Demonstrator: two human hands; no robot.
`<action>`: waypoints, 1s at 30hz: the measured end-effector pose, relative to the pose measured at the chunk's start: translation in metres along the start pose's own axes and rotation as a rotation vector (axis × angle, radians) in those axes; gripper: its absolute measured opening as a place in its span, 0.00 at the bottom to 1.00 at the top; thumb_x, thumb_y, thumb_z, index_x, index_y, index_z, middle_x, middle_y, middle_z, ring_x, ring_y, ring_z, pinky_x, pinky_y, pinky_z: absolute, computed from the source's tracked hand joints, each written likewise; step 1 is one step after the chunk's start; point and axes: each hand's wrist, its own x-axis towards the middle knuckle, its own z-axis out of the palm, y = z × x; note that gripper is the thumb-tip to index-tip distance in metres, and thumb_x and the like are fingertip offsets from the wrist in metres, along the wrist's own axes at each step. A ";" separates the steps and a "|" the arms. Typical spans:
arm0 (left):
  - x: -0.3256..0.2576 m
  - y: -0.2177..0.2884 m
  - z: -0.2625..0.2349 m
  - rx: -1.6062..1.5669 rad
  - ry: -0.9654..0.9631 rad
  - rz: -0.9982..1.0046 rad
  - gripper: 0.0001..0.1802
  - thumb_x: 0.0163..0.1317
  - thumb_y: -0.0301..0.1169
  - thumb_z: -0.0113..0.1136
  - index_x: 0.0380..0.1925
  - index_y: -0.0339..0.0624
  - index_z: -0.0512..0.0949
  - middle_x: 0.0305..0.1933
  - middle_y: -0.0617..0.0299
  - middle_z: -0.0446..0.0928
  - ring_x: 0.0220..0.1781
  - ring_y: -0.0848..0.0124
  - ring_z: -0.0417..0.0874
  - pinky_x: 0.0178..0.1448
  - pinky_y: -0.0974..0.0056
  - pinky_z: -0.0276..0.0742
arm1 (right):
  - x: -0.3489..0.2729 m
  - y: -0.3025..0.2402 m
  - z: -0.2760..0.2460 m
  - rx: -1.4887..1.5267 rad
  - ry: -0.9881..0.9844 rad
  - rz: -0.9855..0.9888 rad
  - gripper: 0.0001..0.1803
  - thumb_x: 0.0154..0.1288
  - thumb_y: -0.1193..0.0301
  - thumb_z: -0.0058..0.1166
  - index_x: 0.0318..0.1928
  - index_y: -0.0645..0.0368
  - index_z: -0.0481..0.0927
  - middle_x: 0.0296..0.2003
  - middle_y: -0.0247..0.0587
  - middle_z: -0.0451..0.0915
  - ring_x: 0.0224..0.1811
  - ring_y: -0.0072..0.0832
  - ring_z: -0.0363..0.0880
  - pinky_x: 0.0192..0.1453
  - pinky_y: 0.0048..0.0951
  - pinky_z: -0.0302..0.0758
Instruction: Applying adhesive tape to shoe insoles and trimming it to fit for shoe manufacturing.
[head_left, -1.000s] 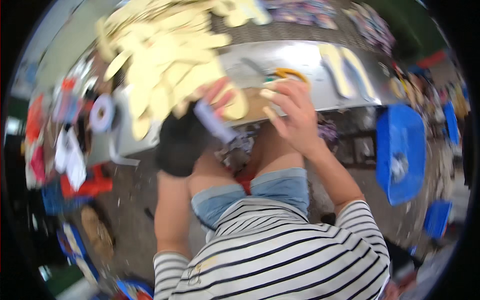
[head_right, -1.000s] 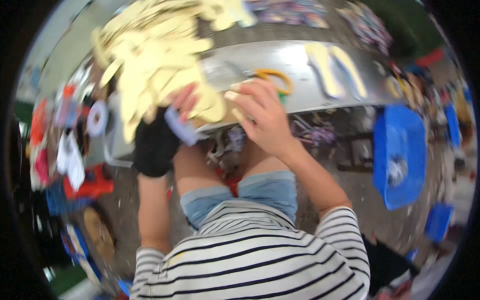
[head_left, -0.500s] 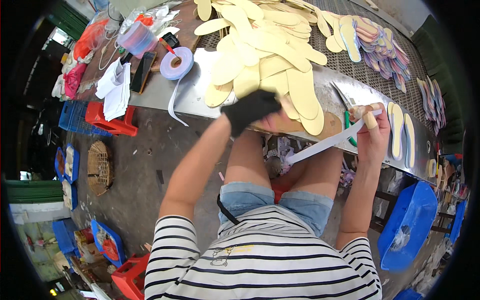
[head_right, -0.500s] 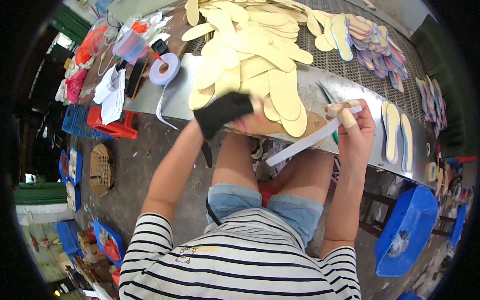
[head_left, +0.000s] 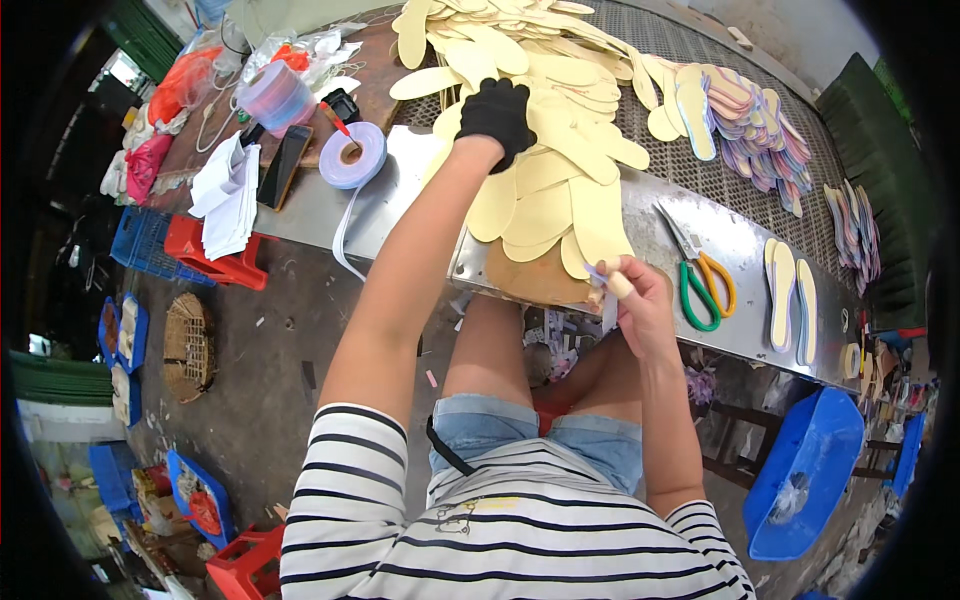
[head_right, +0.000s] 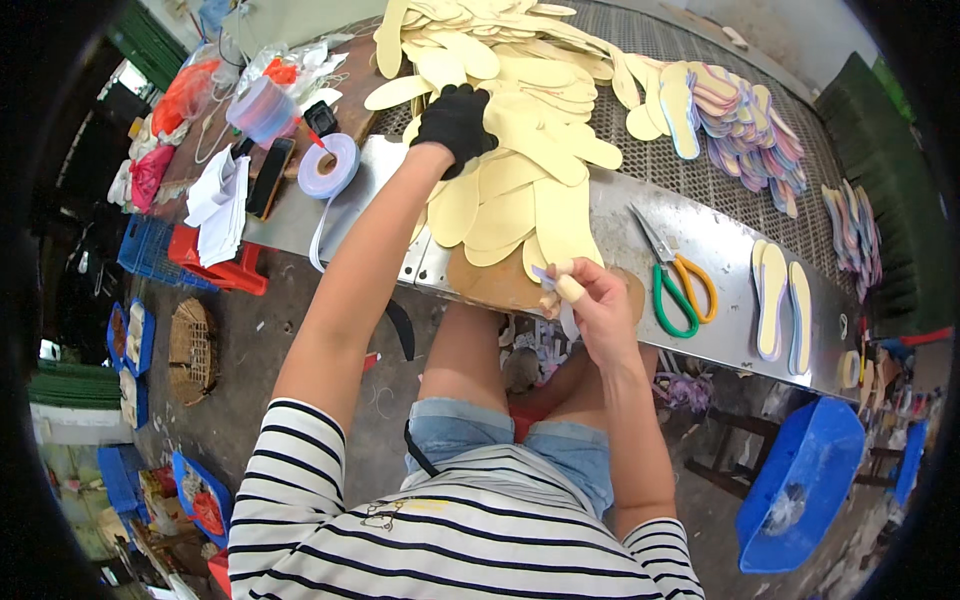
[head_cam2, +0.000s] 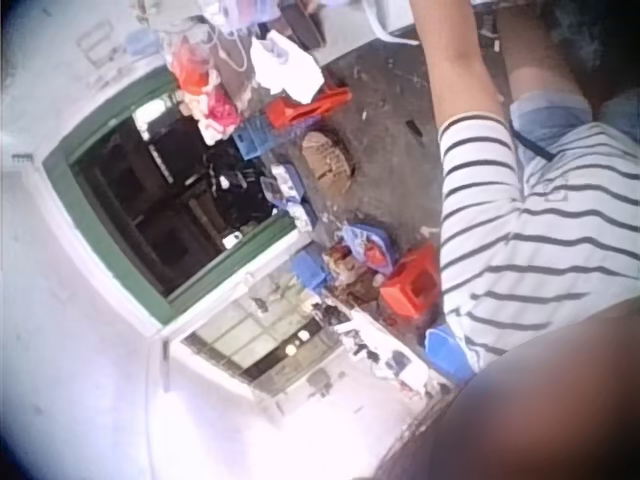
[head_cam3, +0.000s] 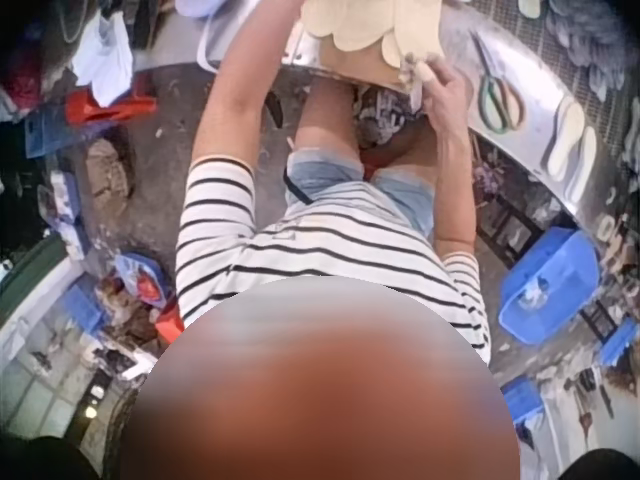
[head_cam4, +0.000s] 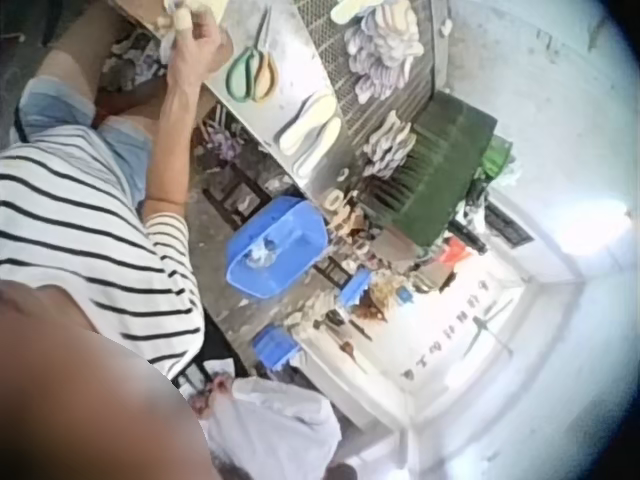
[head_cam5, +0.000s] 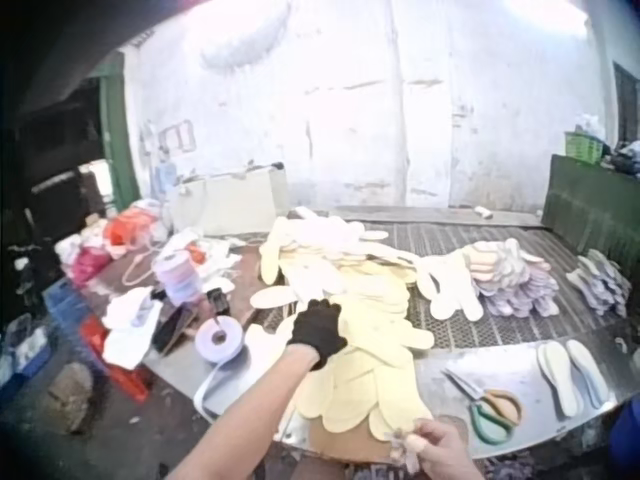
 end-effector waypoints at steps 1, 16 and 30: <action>0.004 -0.007 0.006 0.002 0.001 -0.003 0.32 0.43 0.45 0.65 0.48 0.41 0.72 0.51 0.53 0.73 0.55 0.56 0.72 0.55 0.58 0.71 | 0.003 0.005 0.001 0.006 0.003 0.022 0.10 0.60 0.76 0.53 0.42 0.65 0.75 0.31 0.36 0.77 0.28 0.21 0.76 0.32 0.20 0.73; -0.017 0.014 -0.055 -0.047 0.184 0.318 0.32 0.37 0.37 0.69 0.46 0.44 0.72 0.46 0.57 0.71 0.52 0.58 0.69 0.55 0.57 0.69 | 0.026 0.018 -0.003 -0.133 0.152 0.084 0.06 0.61 0.75 0.51 0.40 0.61 0.75 0.25 0.30 0.76 0.18 0.12 0.68 0.19 0.12 0.62; -0.036 0.000 -0.035 -0.235 0.386 0.307 0.37 0.36 0.36 0.71 0.52 0.48 0.69 0.59 0.51 0.65 0.62 0.52 0.63 0.62 0.55 0.64 | 0.117 -0.034 -0.044 -1.179 0.279 -0.198 0.12 0.51 0.68 0.55 0.31 0.64 0.81 0.22 0.42 0.79 0.25 0.27 0.77 0.32 0.28 0.72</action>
